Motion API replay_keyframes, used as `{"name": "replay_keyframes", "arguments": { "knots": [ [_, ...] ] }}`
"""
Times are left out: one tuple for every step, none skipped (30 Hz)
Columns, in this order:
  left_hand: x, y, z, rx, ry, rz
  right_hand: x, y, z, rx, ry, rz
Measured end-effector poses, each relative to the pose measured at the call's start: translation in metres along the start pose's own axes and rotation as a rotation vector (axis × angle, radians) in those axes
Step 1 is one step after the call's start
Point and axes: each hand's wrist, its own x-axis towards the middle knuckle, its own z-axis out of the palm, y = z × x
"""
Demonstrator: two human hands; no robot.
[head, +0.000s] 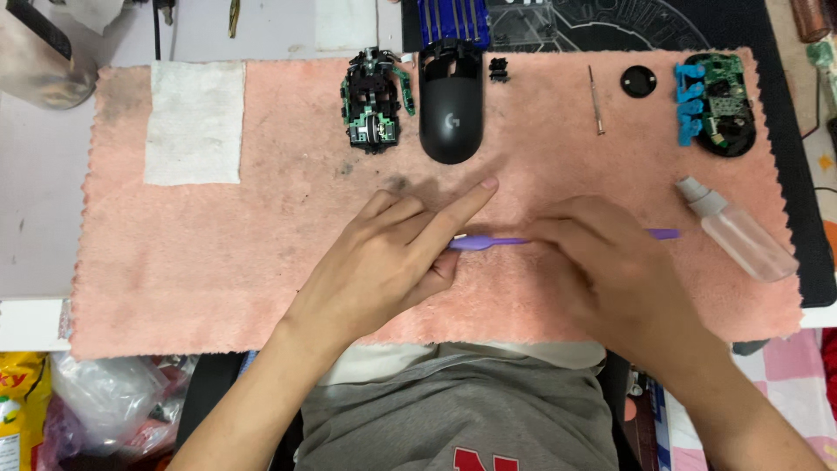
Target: The person cleans the interior and exterior of a disassembled black computer mouse shell using a purple toothbrush and a spray bottle. They spray liquid onto the shell and scrub various surfaces, including the sensor area and side grips, while other mouse components rest on a pink towel.
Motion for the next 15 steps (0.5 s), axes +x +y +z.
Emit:
{"name": "replay_keyframes", "arguments": {
  "knots": [
    [0.0, 0.0, -0.001, 0.0, 0.003, 0.004, 0.001, -0.001, 0.001, -0.005, 0.002, 0.0],
    [0.001, 0.0, -0.001, -0.004, -0.006, 0.002, 0.002, -0.001, 0.002, 0.01, -0.002, 0.011],
    [0.001, 0.0, -0.001, -0.008, -0.016, -0.001, 0.004, -0.001, 0.004, 0.024, -0.006, 0.021],
    [0.003, 0.0, -0.002, -0.013, 0.004, -0.009, 0.001, 0.003, -0.001, 0.011, -0.02, 0.011],
    [0.004, 0.001, -0.003, 0.078, 0.007, 0.032, -0.002, 0.008, -0.005, -0.06, 0.007, 0.043],
    [0.003, 0.001, -0.006, 0.175, 0.003, 0.065, -0.003, 0.012, -0.006, -0.122, 0.036, 0.071],
    [0.005, 0.002, -0.004, 0.177, 0.015, 0.051, -0.003, 0.01, -0.01, -0.127, 0.024, 0.057],
    [0.006, 0.001, -0.005, 0.169, 0.013, 0.058, -0.001, 0.008, -0.012, -0.129, 0.059, 0.07],
    [0.008, 0.001, -0.006, 0.161, 0.012, 0.065, 0.0, 0.005, -0.014, -0.131, 0.094, 0.084],
    [0.007, -0.001, -0.005, 0.17, 0.017, 0.059, 0.002, 0.005, -0.008, -0.13, 0.095, 0.072],
    [0.007, -0.002, -0.004, 0.112, -0.009, 0.047, 0.004, 0.005, -0.003, -0.057, 0.098, 0.032],
    [0.007, -0.003, -0.003, 0.054, -0.033, 0.035, 0.006, 0.005, 0.002, 0.015, 0.101, -0.009],
    [0.008, -0.003, -0.002, 0.064, -0.026, 0.03, 0.005, 0.005, 0.001, 0.015, 0.101, -0.021],
    [0.008, -0.003, -0.002, 0.045, 0.001, 0.033, 0.006, 0.004, 0.003, 0.002, 0.089, 0.014],
    [0.009, -0.004, -0.002, 0.027, 0.027, 0.037, 0.006, 0.003, 0.004, -0.01, 0.076, 0.049]
  ]
}}
